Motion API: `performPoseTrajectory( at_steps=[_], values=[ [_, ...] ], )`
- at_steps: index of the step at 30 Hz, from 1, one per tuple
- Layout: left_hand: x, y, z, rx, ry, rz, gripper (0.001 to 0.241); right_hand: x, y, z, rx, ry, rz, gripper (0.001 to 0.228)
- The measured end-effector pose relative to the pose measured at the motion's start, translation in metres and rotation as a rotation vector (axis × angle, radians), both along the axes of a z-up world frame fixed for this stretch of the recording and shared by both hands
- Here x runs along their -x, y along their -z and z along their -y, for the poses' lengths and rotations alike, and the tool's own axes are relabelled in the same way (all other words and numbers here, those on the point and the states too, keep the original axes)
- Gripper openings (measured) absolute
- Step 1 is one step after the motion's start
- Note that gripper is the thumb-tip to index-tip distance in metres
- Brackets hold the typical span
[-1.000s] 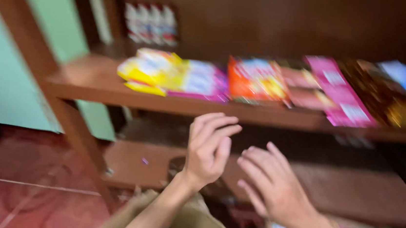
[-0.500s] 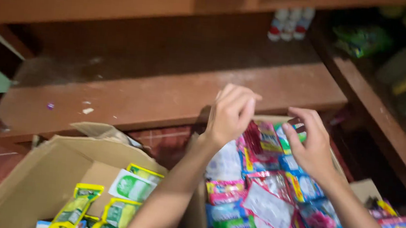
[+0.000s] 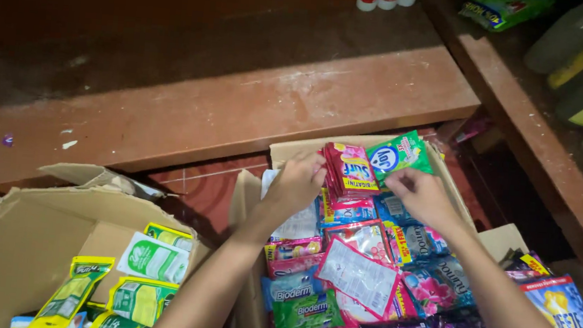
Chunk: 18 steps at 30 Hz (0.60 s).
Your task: Organize and stack various detergent and soap sachets on grocery store shelves.
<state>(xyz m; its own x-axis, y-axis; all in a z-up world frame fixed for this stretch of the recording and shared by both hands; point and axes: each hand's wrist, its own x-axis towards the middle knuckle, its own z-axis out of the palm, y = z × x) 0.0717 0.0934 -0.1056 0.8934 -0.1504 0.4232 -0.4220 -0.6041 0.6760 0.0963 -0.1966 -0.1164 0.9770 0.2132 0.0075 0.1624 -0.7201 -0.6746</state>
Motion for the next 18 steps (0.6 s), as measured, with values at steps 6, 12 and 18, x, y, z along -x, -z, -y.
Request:
performPoseTrajectory(
  at_steps=[6,12,18],
  values=[
    [-0.013,0.02,-0.001,-0.01,-0.003,-0.134,0.017,0.004,0.011,-0.071,0.009,0.188,0.074,0.08],
    [-0.015,0.019,0.013,0.117,-0.056,-0.156,0.018,0.003,-0.011,-0.093,0.078,0.358,0.132,0.072],
    [-0.033,0.07,0.009,0.15,0.004,-0.261,0.027,-0.018,0.033,-0.056,-0.007,0.099,0.189,0.065]
  ],
)
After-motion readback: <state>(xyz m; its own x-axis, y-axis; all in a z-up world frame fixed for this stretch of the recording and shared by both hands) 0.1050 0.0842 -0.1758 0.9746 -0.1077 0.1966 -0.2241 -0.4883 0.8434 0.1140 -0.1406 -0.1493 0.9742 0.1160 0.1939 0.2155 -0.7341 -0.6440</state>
